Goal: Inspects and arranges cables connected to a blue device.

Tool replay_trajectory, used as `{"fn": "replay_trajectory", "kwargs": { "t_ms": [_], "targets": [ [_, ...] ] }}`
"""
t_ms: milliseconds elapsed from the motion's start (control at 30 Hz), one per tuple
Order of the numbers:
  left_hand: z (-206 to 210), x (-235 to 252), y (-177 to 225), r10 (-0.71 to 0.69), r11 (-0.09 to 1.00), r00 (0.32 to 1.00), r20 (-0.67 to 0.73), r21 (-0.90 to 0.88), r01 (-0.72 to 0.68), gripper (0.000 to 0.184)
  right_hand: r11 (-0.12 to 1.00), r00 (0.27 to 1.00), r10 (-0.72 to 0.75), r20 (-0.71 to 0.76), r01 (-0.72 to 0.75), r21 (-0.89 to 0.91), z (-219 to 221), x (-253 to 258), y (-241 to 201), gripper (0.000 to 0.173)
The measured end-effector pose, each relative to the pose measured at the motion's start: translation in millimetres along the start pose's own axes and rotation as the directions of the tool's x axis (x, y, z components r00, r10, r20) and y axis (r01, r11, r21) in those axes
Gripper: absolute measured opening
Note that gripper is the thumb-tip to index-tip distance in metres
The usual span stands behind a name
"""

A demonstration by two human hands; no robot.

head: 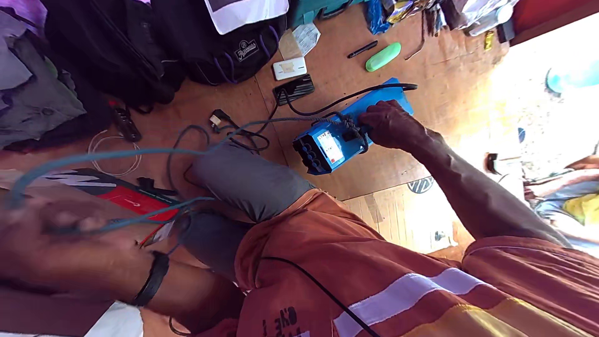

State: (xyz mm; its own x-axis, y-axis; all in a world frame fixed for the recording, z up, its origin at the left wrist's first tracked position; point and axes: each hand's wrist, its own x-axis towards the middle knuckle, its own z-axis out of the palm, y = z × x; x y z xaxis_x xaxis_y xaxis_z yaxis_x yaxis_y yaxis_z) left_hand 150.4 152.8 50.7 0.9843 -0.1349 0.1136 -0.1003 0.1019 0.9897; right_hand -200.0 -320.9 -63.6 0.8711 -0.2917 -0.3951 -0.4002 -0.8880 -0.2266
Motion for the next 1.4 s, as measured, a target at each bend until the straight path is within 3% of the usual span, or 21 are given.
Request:
{"fn": "replay_trajectory", "kwargs": {
  "t_ms": [133, 267, 400, 433, 500, 533, 600, 667, 800, 900, 967, 1033, 1133, 1200, 1267, 1333, 1400],
  "targets": [
    [-53, -9, 12, 0.043, 0.967, 0.995, -0.089, -0.248, -0.064, 0.034, 1.000, 1.000, -0.001, 0.012, 0.001, -0.008, 13, 15, -4, 0.019],
    [-90, -22, 13, -0.018, 0.967, 0.973, -0.231, -0.251, -0.042, 0.034, 1.000, 1.000, 0.002, 0.018, -0.002, 0.014, 27, 25, -9, 0.020],
    [-131, -32, 10, -0.049, 0.980, 0.952, -0.303, 0.170, 0.105, 0.021, 1.000, 1.000, 0.005, -0.009, -0.004, 0.027, 40, 36, -19, 0.022],
    [-126, -32, 15, -0.074, 0.938, 0.937, -0.342, 0.294, 0.181, 0.017, 1.000, 1.000, 0.007, -0.018, -0.007, 0.027, 43, 37, -21, 0.021],
    [-70, -24, 35, -0.082, 0.770, 0.830, -0.551, 0.494, 0.404, 0.008, 0.999, 0.999, 0.009, -0.031, -0.008, 0.036, 46, 38, -22, 0.018],
    [-57, -23, 38, -0.061, 0.694, 0.842, -0.536, 0.583, 0.422, 0.017, 0.999, 0.999, 0.012, -0.030, -0.011, 0.041, 45, 38, -23, 0.018],
    [-71, -25, 21, -0.023, 0.599, 0.956, -0.292, 0.762, 0.247, 0.037, 0.998, 0.999, 0.025, -0.029, -0.023, 0.052, 44, 37, -24, 0.019],
    [-60, -19, 1, 0.047, 0.585, 0.992, -0.114, 0.808, 0.065, 0.039, 0.998, 0.998, 0.031, -0.049, -0.028, 0.062, 47, 34, -24, 0.018],
    [60, -17, -10, -0.050, 0.490, 0.990, 0.133, 0.867, -0.092, 0.055, 0.992, 0.993, 0.053, -0.105, -0.041, 0.116, 51, 29, -28, 0.017],
    [148, -50, -36, -0.107, 0.421, 0.894, 0.435, 0.834, -0.355, 0.061, 0.980, 0.973, 0.109, -0.202, -0.071, 0.185, 53, 22, -33, 0.022],
    [192, -81, -59, -0.146, 0.374, 0.773, 0.617, 0.758, -0.534, 0.070, 0.965, 0.941, 0.176, -0.289, -0.107, 0.239, 53, 14, -38, 0.035],
    [221, -107, -84, -0.112, 0.399, 0.636, 0.763, 0.621, -0.674, 0.074, 0.938, 0.906, 0.270, -0.325, -0.171, 0.303, 51, 2, -46, 0.043],
    [253, -125, -110, -0.203, 0.515, 0.404, 0.892, 0.448, -0.731, 0.075, 0.886, 0.846, 0.384, -0.370, -0.225, 0.406, 57, -11, -60, 0.048],
    [277, -130, -145, -0.256, 0.551, 0.303, 0.918, 0.396, -0.735, 0.067, 0.856, 0.794, 0.445, -0.415, -0.242, 0.456, 66, -16, -69, 0.051],
    [291, -133, -170, -0.286, 0.572, 0.264, 0.921, 0.385, -0.724, 0.056, 0.834, 0.742, 0.500, -0.447, -0.273, 0.479, 73, -19, -75, 0.050],
    [295, -130, -184, -0.239, 0.627, 0.305, 0.922, 0.387, -0.676, 0.043, 0.811, 0.711, 0.547, -0.443, -0.317, 0.492, 76, -23, -80, 0.042],
    [292, -126, -193, -0.190, 0.678, 0.324, 0.927, 0.363, -0.639, 0.036, 0.786, 0.738, 0.559, -0.378, -0.328, 0.524, 75, -34, -90, 0.035]
  ]
}}
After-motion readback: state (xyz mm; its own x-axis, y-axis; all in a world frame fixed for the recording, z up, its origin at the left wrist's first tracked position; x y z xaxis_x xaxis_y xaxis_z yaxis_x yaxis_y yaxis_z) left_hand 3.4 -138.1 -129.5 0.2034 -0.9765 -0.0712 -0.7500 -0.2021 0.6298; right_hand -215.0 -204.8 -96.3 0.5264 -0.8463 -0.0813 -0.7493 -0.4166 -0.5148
